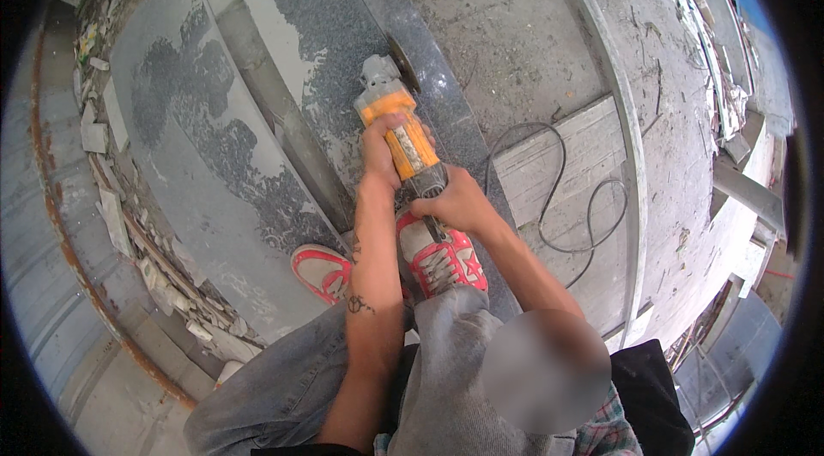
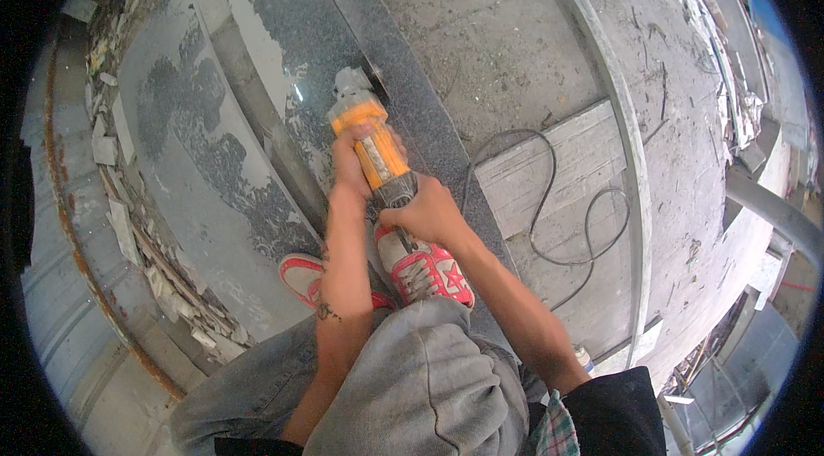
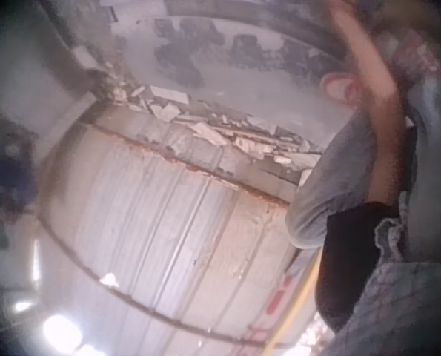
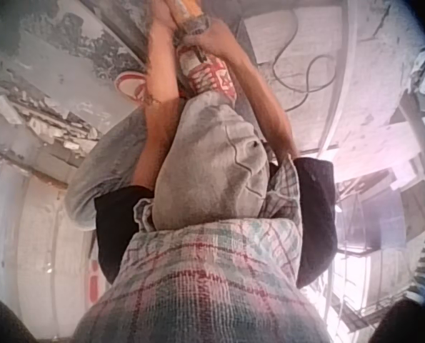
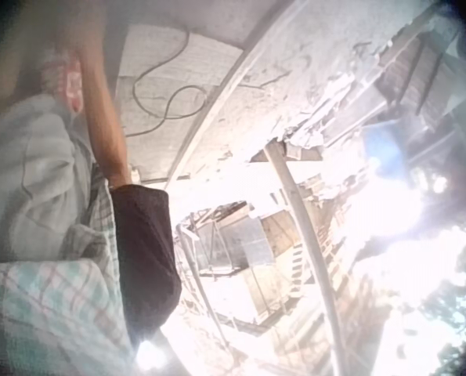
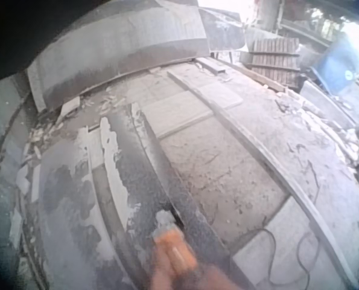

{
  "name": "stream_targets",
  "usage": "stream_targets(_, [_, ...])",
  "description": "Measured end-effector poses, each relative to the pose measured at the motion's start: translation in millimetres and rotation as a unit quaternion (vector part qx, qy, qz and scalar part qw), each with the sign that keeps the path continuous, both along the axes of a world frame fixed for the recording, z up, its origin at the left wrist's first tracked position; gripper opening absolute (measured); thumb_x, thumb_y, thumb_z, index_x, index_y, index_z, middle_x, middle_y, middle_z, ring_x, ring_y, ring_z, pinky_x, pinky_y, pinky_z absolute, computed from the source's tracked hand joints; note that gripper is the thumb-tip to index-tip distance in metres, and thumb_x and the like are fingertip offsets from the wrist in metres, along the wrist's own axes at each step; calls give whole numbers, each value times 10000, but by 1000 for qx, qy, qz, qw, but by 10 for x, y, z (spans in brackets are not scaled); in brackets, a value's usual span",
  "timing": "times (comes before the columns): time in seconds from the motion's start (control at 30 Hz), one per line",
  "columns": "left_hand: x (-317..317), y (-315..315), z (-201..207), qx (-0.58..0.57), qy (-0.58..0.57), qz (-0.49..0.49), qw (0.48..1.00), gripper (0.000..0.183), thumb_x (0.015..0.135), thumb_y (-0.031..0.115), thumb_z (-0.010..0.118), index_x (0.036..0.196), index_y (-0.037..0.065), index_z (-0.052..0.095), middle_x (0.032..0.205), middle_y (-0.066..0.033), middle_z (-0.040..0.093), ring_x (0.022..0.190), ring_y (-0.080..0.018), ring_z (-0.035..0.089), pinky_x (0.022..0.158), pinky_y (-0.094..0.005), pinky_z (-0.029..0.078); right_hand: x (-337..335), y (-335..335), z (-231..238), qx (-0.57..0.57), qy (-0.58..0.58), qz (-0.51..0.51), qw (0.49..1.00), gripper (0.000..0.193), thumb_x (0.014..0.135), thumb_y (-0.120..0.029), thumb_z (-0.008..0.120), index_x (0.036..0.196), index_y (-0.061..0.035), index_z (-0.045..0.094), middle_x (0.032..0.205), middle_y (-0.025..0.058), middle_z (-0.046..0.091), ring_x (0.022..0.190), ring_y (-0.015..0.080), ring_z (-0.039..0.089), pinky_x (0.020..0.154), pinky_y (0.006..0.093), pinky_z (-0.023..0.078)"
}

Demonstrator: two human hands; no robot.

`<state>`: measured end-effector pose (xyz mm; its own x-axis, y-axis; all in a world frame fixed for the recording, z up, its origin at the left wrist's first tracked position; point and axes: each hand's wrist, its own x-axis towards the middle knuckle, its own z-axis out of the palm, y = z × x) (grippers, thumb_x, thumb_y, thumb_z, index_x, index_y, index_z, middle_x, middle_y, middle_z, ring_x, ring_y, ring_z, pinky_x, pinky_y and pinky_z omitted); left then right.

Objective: The person uses an angle grinder to grind a dark strip on a tiled floor. They hold the tool with both hands and move it back and forth along the seam, generating dust.

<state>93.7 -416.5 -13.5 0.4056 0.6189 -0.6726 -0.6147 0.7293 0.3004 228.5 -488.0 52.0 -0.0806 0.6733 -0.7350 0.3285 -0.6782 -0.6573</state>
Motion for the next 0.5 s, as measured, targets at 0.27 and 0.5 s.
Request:
stream_targets(0.27, [71, -131, 46, -7, -17, 23, 1000, 435, 734, 270, 597, 1064, 1, 509, 783, -159, 590, 670, -290, 633, 627, -426, 559, 33, -150, -36, 18, 5, -6, 1000, 522, 560, -271, 778, 955, 38, 633, 807, 186, 669, 755, 272, 664, 728, 360, 518])
stream_targets(0.5, [-13, 135, -21, -1, 7, 1, 1000, 467, 720, 324, 621, 1029, -10, 516, 794, -142, 585, 700, -286, 628, 648, -434, 546, -18, 110, -61, -10, 28, -20, 999, 497, 567, -270, 775, 933, 37, 635, 806, 185, 673, 738, 264, 668, 710, 357, 521])
